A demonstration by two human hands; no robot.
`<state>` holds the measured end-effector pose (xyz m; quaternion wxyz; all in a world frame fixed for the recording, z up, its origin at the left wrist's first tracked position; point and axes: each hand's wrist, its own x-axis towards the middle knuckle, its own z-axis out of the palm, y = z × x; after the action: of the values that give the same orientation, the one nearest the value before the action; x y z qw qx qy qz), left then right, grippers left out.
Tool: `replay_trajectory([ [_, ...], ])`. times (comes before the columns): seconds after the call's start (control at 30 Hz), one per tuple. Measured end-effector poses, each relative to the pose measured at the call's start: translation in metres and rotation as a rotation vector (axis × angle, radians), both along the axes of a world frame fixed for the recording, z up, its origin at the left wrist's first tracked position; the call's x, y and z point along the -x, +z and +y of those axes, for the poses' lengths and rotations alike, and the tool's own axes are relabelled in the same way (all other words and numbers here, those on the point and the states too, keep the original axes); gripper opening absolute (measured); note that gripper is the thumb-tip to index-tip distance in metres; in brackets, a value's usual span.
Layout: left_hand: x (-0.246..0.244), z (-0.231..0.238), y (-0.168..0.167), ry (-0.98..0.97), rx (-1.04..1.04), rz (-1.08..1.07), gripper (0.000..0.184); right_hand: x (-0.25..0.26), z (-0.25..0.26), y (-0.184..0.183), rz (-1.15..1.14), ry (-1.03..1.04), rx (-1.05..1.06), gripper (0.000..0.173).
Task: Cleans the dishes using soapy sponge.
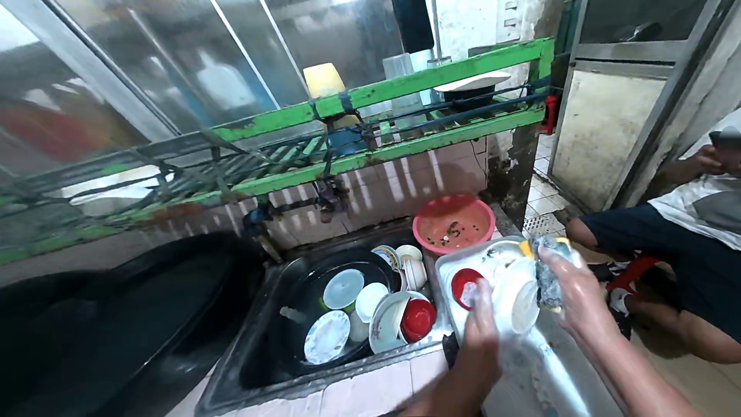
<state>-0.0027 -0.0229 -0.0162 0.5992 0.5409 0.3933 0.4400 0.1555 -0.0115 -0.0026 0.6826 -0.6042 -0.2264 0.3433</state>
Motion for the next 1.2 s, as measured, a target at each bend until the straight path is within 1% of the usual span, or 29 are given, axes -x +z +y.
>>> replay_trajectory([
  [0.03, -0.002, 0.011, -0.006, 0.05, 0.118, -0.066, 0.065, -0.001, -0.003, 0.009, 0.018, -0.016, -0.099, 0.047],
  [0.07, -0.003, 0.023, -0.008, 0.092, 0.318, -0.143, 0.074, -0.001, -0.008, 0.015, 0.05, 0.006, -0.204, 0.043],
  [0.1, -0.002, 0.035, -0.01, 0.088, 0.505, -0.217, 0.085, -0.003, -0.012, 0.019, 0.092, 0.07, -0.283, 0.037],
  [0.13, 0.002, 0.043, -0.008, 0.06, 0.655, -0.314, 0.087, -0.006, -0.016, 0.02, 0.123, 0.169, -0.306, 0.036],
  [0.17, 0.005, 0.047, -0.002, 0.06, 0.742, -0.414, 0.076, -0.012, -0.02, 0.016, 0.12, 0.271, -0.252, 0.039],
  [0.2, 0.007, 0.049, 0.005, 0.078, 0.769, -0.502, 0.052, -0.017, -0.025, 0.012, 0.068, 0.344, -0.146, 0.04],
  [0.23, 0.007, 0.048, 0.012, 0.111, 0.76, -0.555, 0.03, -0.02, -0.027, 0.006, -0.028, 0.365, -0.006, 0.039],
  [0.27, 0.006, 0.047, 0.015, 0.128, 0.736, -0.591, 0.02, -0.021, -0.024, 0.002, -0.148, 0.358, 0.149, 0.036],
  [0.33, -0.003, 0.042, 0.009, 0.12, 0.695, -0.568, 0.02, -0.015, -0.013, -0.01, -0.391, 0.346, 0.393, 0.039],
  [0.37, -0.009, 0.04, 0.003, 0.103, 0.657, -0.543, 0.02, -0.006, -0.009, -0.015, -0.495, 0.341, 0.437, 0.043],
  [0.4, -0.014, 0.037, -0.005, 0.069, 0.6, -0.517, 0.022, 0.006, -0.01, -0.021, -0.593, 0.344, 0.426, 0.046],
  [0.43, -0.017, 0.037, -0.011, 0.046, 0.541, -0.486, 0.027, 0.021, -0.014, -0.028, -0.684, 0.338, 0.351, 0.05],
  [0.5, -0.017, 0.043, -0.013, 0.072, 0.475, -0.455, 0.034, 0.05, -0.026, -0.049, -0.885, 0.228, 0.031, 0.054],
  [0.57, -0.006, 0.057, -0.003, 0.076, 0.465, -0.505, 0.033, 0.053, -0.035, -0.062, -1.066, 0.211, -0.185, 0.048],
  [0.63, 0.008, 0.071, 0.01, 0.04, 0.444, -0.515, 0.034, 0.036, -0.046, -0.063, -1.169, 0.343, -0.118, 0.045],
  [0.67, 0.01, 0.073, 0.016, -0.007, 0.445, -0.517, 0.036, 0.028, -0.048, -0.066, -1.159, 0.379, -0.06, 0.038],
  [0.7, 0.009, 0.073, 0.018, -0.073, 0.45, -0.529, 0.039, 0.025, -0.048, -0.072, -1.105, 0.338, -0.047, 0.032],
  [0.77, -0.005, 0.063, 0.017, -0.122, 0.428, -0.522, 0.041, 0.032, -0.048, -0.083, -0.768, 0.315, -0.023, 0.047],
  [0.8, -0.011, 0.059, 0.015, -0.131, 0.363, -0.479, 0.043, 0.037, -0.046, -0.083, -0.679, 0.308, -0.038, 0.047],
  [0.83, -0.015, 0.057, 0.014, -0.135, 0.265, -0.396, 0.044, 0.04, -0.042, -0.08, -0.72, 0.317, -0.024, 0.046],
  [0.9, -0.014, 0.054, 0.006, -0.172, 0.033, -0.131, 0.047, 0.039, -0.037, -0.066, -0.969, 0.367, 0.009, 0.039],
  [0.93, -0.01, 0.052, 0.004, -0.196, -0.051, 0.014, 0.049, 0.038, -0.035, -0.058, -1.125, 0.38, -0.006, 0.032],
  [0.97, -0.008, 0.05, 0.004, -0.208, -0.1, 0.123, 0.05, 0.036, -0.032, -0.049, -1.252, 0.396, -0.008, 0.025],
  [1.0, -0.006, 0.049, 0.005, -0.219, -0.117, 0.188, 0.052, 0.033, -0.029, -0.037, -1.318, 0.437, 0.062, 0.023],
  [1.03, -0.005, 0.049, 0.006, -0.226, -0.093, 0.21, 0.057, 0.031, -0.025, -0.022, -1.283, 0.513, 0.209, 0.028],
  [1.07, -0.005, 0.049, 0.004, -0.22, -0.039, 0.188, 0.062, 0.029, -0.02, -0.006, -1.144, 0.565, 0.359, 0.034],
  [1.1, -0.005, 0.048, 0.0, -0.201, 0.035, 0.115, 0.064, 0.027, -0.013, 0.002, -0.973, 0.53, 0.414, 0.036],
  [1.17, -0.006, 0.045, -0.008, -0.159, 0.149, -0.149, 0.056, 0.03, -0.001, -0.004, -0.655, 0.343, 0.32, 0.031],
  [1.2, -0.007, 0.044, -0.012, -0.141, 0.205, -0.308, 0.05, 0.035, 0.001, -0.012, -0.557, 0.277, 0.235, 0.03],
])
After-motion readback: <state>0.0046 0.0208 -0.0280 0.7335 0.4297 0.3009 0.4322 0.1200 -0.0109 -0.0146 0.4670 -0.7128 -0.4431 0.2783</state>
